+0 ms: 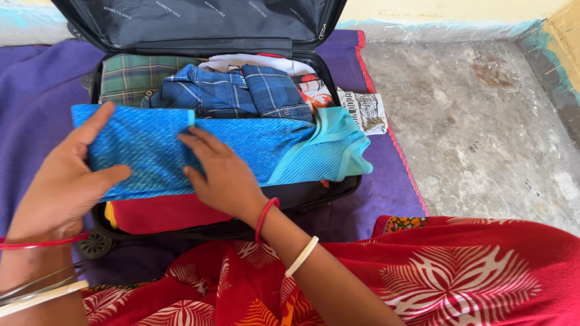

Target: The person packs a suitcase by folding and placing shirts and other items of clothing into it, rearranging them to fit.

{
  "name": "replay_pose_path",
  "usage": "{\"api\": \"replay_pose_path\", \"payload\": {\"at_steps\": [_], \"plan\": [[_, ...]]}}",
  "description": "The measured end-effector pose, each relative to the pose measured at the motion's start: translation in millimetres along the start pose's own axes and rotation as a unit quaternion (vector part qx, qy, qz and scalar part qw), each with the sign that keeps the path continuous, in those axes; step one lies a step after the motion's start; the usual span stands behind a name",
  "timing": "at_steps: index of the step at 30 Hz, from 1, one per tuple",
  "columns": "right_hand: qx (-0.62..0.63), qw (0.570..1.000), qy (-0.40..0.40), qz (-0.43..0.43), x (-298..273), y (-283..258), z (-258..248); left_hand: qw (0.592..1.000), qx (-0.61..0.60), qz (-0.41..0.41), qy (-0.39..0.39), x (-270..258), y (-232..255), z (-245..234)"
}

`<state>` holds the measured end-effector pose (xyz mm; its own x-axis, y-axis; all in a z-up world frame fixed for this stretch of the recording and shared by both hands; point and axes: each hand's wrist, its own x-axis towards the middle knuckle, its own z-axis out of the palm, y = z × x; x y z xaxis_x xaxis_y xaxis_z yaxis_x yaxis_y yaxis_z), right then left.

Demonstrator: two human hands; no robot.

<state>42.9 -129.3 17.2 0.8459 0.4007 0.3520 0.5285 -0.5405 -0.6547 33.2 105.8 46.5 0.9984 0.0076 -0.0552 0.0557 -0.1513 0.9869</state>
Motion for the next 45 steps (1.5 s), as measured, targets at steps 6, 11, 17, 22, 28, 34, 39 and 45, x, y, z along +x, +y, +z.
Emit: {"api": "replay_pose_path", "payload": {"at_steps": [6,11,17,22,28,34,39,45], "plan": [[0.009,0.999,-0.052,0.01,-0.2,4.7,-1.7,0.984,0.158,0.042,0.066,5.9,-33.6,-0.8],[0.001,1.0,-0.007,0.007,-2.5,29.3,-19.4,0.864,0.448,0.141,0.179,3.7,-50.9,34.7],[0.046,0.997,-0.008,0.068,-8.6,46.0,-30.7,0.886,0.44,0.139,0.047,17.0,-49.6,110.9],[0.106,0.989,0.016,0.103,-16.4,82.6,-56.1,0.854,0.473,0.201,0.079,4.1,-35.3,161.3],[0.081,0.982,0.067,0.159,-34.8,120.2,-105.5,0.894,0.375,0.246,0.006,26.0,-26.8,231.2],[-0.046,0.959,0.167,0.225,-59.8,154.1,-140.2,0.867,0.406,0.287,0.003,45.6,-27.5,300.5],[-0.102,0.927,0.1,0.346,-79.4,183.4,-140.7,0.861,0.429,0.273,0.026,54.0,-6.4,329.5],[-0.113,0.922,0.075,0.364,-96.5,204.3,-132.7,0.875,0.462,0.147,-0.02,81.9,-7.2,354.0]]}}
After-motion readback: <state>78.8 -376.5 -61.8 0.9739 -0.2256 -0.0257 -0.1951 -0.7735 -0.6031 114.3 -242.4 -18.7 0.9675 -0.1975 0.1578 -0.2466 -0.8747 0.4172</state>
